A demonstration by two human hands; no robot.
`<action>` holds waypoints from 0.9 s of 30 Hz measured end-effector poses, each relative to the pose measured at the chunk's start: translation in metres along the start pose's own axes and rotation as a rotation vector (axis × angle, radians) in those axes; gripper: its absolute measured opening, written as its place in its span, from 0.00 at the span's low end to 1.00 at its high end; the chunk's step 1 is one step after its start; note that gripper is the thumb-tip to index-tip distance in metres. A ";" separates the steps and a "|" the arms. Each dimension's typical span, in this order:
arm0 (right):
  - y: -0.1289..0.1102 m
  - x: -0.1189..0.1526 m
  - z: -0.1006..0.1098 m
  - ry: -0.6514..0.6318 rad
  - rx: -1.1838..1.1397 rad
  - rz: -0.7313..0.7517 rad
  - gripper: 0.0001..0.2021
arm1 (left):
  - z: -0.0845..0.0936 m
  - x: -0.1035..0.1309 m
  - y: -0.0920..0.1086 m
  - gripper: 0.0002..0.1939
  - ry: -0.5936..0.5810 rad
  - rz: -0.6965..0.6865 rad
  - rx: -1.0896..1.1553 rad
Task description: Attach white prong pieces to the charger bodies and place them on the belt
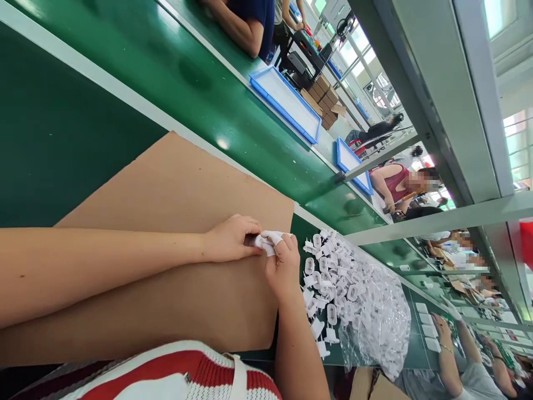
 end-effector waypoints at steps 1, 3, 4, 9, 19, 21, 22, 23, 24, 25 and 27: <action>-0.001 -0.001 0.000 -0.004 -0.004 -0.001 0.24 | 0.000 0.000 0.000 0.18 -0.004 -0.003 0.002; 0.000 -0.001 0.000 -0.003 0.000 -0.021 0.24 | 0.000 0.000 0.000 0.17 -0.009 -0.006 0.002; 0.001 -0.001 -0.001 0.000 0.012 -0.036 0.23 | 0.000 0.000 0.001 0.17 -0.010 -0.006 0.002; 0.006 0.002 -0.004 0.059 0.088 -0.091 0.19 | -0.001 0.001 0.002 0.17 -0.015 0.006 0.009; 0.019 0.005 -0.013 0.108 0.001 -0.298 0.28 | -0.002 0.005 0.007 0.22 -0.040 0.064 -0.042; 0.024 0.006 -0.004 0.182 0.013 -0.344 0.32 | -0.003 0.006 0.001 0.25 -0.021 0.127 -0.029; 0.028 0.007 0.002 0.204 0.064 -0.377 0.33 | -0.002 0.005 -0.006 0.25 -0.018 0.202 -0.037; 0.034 0.008 0.008 0.211 0.135 -0.428 0.32 | -0.002 0.002 -0.014 0.28 -0.029 0.274 -0.043; 0.040 0.010 0.014 0.199 0.220 -0.498 0.30 | -0.001 -0.004 -0.023 0.30 -0.044 0.350 -0.063; 0.048 0.013 0.020 0.169 0.300 -0.585 0.27 | 0.002 -0.013 -0.032 0.32 -0.047 0.412 -0.093; 0.066 0.020 0.028 0.077 0.399 -0.772 0.23 | 0.012 -0.039 -0.047 0.33 -0.022 0.459 -0.185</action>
Point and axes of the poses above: each hand's wrist, its own x-axis away from the middle knuckle, its own z-axis out of the back of the hand, y = z × x, the point moved 6 cm from there along -x, towards the middle knuckle, and after that the axes turned 7 degrees about -x, right-handed, at the moved point
